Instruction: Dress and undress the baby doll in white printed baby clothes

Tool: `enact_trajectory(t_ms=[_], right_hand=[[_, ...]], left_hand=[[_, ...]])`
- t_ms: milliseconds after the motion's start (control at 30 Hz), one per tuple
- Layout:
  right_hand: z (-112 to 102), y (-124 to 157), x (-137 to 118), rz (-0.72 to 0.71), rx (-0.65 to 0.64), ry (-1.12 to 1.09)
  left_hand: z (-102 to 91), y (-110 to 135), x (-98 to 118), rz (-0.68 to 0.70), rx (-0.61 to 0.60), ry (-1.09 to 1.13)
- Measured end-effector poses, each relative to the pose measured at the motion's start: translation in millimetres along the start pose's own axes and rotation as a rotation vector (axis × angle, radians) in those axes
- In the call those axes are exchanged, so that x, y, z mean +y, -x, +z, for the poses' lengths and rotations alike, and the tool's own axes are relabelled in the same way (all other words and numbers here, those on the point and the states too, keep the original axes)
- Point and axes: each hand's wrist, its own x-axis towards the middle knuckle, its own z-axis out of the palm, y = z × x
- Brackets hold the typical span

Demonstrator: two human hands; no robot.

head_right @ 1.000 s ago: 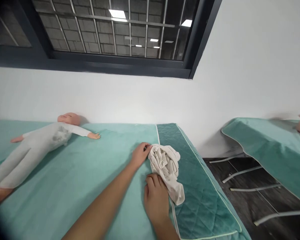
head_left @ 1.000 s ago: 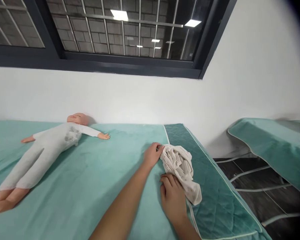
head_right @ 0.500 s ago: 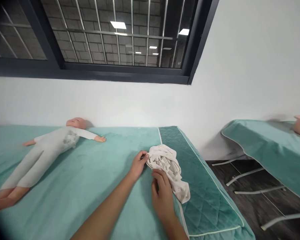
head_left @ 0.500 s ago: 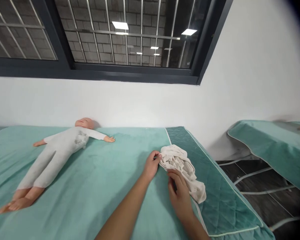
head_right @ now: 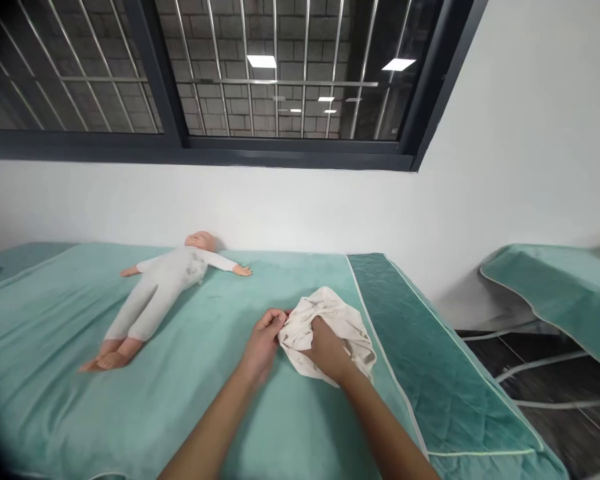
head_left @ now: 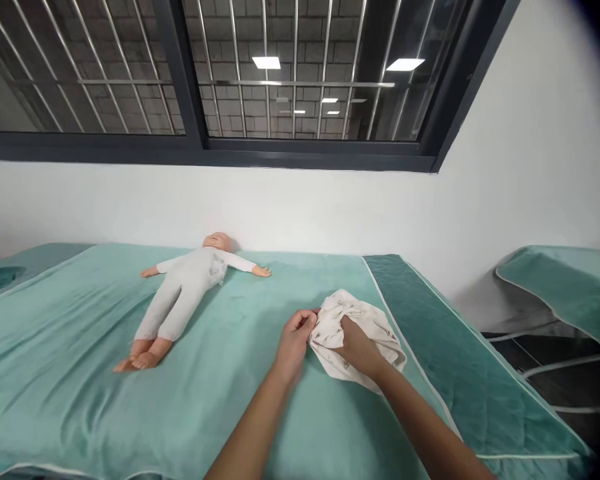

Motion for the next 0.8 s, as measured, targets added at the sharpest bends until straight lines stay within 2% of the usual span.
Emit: enact_trajectory(t_ms=[100, 200, 333, 433, 500, 667, 733, 800], right_hand=[[5.3, -14.9, -24.1, 0.038, -0.061, -0.107], [10.8, -26.3, -41.8, 0.107, -0.01, -0.225], [8.7, -30.9, -55.6, 0.189, -0.03, -0.542], [-4.3, -28.1, -60.3, 0.167, -0.148, -0.773], [-16.2, -24.4, -60.6, 0.164, -0.218, -0.883], [-48.1, -8.1, -48.5, 0.161, -0.372, -0.937], [-62.2, 1.1, -39.8, 0.189, -0.376, -0.958], [-78.6, 10.2, -31.3, 0.236, -0.276, -0.998]], left_hand=[[-18.7, 5.8, 15.4, 0.053, -0.007, -0.115], [-35.1, 8.6, 19.0, 0.094, -0.036, -0.166], [-41.8, 11.7, 21.9, 0.095, -0.037, -0.195], [-39.5, 15.4, 35.6, 0.046, -0.031, -0.218], [-38.5, 17.9, 47.8, 0.016, -0.071, -0.238], [-39.9, 21.8, 61.5, -0.057, -0.173, -0.196], [-40.8, 20.4, 60.2, -0.055, -0.109, -0.11], [-43.2, 16.3, 59.1, 0.0, 0.04, -0.006]])
